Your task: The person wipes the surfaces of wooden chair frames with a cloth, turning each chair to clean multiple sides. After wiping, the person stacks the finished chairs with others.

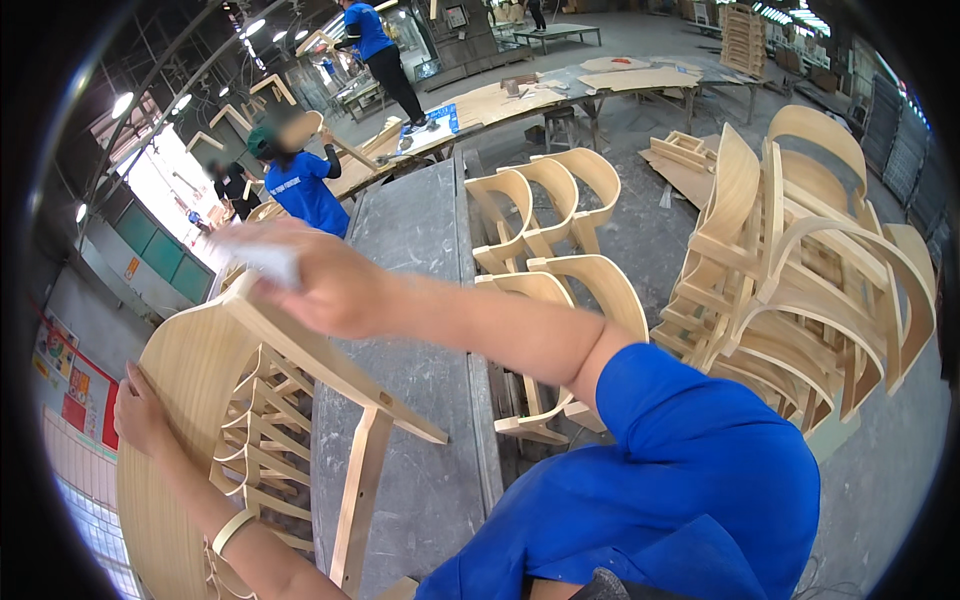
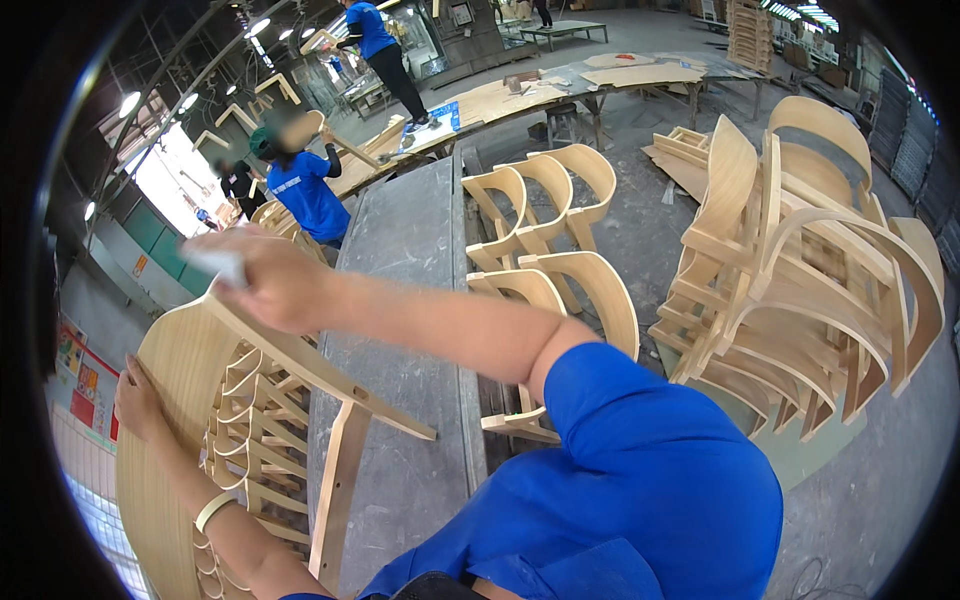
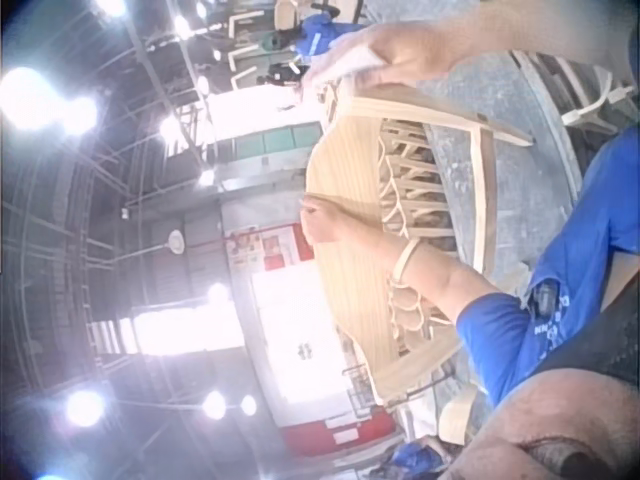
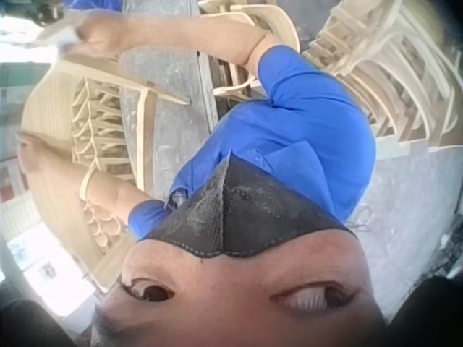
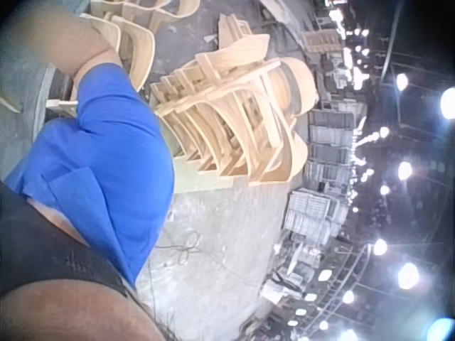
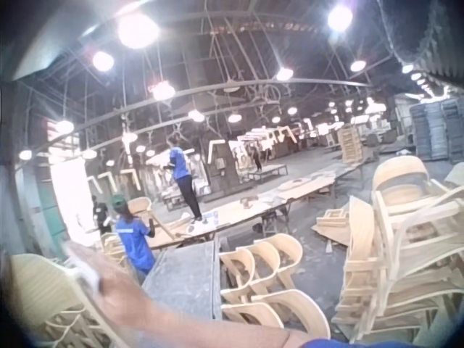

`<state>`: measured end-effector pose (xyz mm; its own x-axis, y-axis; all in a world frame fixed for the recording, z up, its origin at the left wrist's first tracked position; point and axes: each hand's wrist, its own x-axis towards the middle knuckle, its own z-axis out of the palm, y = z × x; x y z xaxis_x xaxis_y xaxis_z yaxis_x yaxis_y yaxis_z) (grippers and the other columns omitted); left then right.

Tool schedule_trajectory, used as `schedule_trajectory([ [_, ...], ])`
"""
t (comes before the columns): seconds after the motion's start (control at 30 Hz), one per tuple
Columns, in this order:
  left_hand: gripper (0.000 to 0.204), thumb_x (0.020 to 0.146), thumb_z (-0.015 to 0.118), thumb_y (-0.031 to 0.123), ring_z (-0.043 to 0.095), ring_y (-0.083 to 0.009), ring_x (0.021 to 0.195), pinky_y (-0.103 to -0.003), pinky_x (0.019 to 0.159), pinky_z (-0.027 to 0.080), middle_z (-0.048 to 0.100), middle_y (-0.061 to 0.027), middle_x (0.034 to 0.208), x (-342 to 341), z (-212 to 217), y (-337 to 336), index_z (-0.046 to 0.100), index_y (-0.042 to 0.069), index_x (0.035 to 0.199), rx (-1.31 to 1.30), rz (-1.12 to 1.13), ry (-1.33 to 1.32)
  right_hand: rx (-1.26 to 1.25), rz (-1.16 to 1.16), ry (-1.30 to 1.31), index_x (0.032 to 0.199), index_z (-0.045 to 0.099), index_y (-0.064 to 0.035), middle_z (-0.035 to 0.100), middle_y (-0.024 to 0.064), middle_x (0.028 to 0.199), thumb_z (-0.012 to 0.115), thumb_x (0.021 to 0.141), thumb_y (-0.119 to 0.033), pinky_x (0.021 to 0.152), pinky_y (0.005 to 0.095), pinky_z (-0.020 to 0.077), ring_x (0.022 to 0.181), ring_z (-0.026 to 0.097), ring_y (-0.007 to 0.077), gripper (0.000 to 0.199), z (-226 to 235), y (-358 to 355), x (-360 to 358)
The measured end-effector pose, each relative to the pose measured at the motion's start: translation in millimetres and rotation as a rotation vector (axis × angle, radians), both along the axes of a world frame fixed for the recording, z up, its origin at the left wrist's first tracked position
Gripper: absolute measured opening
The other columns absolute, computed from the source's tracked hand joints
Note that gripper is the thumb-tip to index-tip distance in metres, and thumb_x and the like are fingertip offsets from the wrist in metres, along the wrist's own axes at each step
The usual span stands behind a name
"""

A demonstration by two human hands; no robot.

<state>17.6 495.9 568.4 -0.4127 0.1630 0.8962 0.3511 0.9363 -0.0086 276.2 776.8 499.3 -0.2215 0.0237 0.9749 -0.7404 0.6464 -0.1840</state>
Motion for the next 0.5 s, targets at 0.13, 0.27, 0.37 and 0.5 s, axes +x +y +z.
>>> schedule_trajectory([
  [0.13,0.063,0.096,0.034,0.058,0.062,-0.0362,0.082,-0.047,0.074,0.045,0.067,-0.0154,0.082,-5,-2,1,0.064,0.006,0.079,-0.012,-0.047,0.037,0.55,-0.371,-0.502,0.096,0.064,0.0017,0.067,0.0161,0.095,0.05,0.095,-0.04,0.089,0.0432,0.046,0.097,0.063,0.033,0.044,63,-13,25],
  [0.27,0.061,0.095,0.036,0.058,0.062,-0.0352,0.084,-0.046,0.076,0.045,0.068,-0.0145,0.084,-7,-1,6,0.064,0.006,0.079,0.02,-0.043,0.027,0.546,-0.475,-0.661,0.09,0.064,0.0015,0.065,0.0198,0.08,0.042,0.097,-0.048,0.076,0.0436,0.0503,0.083,0.064,0.0362,0.054,83,-9,51],
  [0.37,0.061,0.095,0.036,0.058,0.063,-0.0342,0.086,-0.045,0.078,0.044,0.068,-0.0142,0.084,-4,-3,7,0.064,0.006,0.077,0.029,-0.029,0.055,0.439,-0.528,-0.655,0.083,0.065,0.0005,0.064,0.0195,0.074,0.04,0.097,-0.05,0.074,0.0438,0.05,0.078,0.064,0.0364,0.058,80,-9,42],
  [0.5,0.061,0.095,0.037,0.058,0.062,-0.0335,0.085,-0.044,0.08,0.044,0.067,-0.0141,0.081,-1,-3,8,0.063,0.006,0.075,0.017,-0.025,0.01,0.472,-0.461,-0.57,0.08,0.065,0.0009,0.065,0.0186,0.079,0.043,0.097,-0.048,0.077,0.0414,0.0499,0.08,0.064,0.0341,0.057,69,-10,24],
])
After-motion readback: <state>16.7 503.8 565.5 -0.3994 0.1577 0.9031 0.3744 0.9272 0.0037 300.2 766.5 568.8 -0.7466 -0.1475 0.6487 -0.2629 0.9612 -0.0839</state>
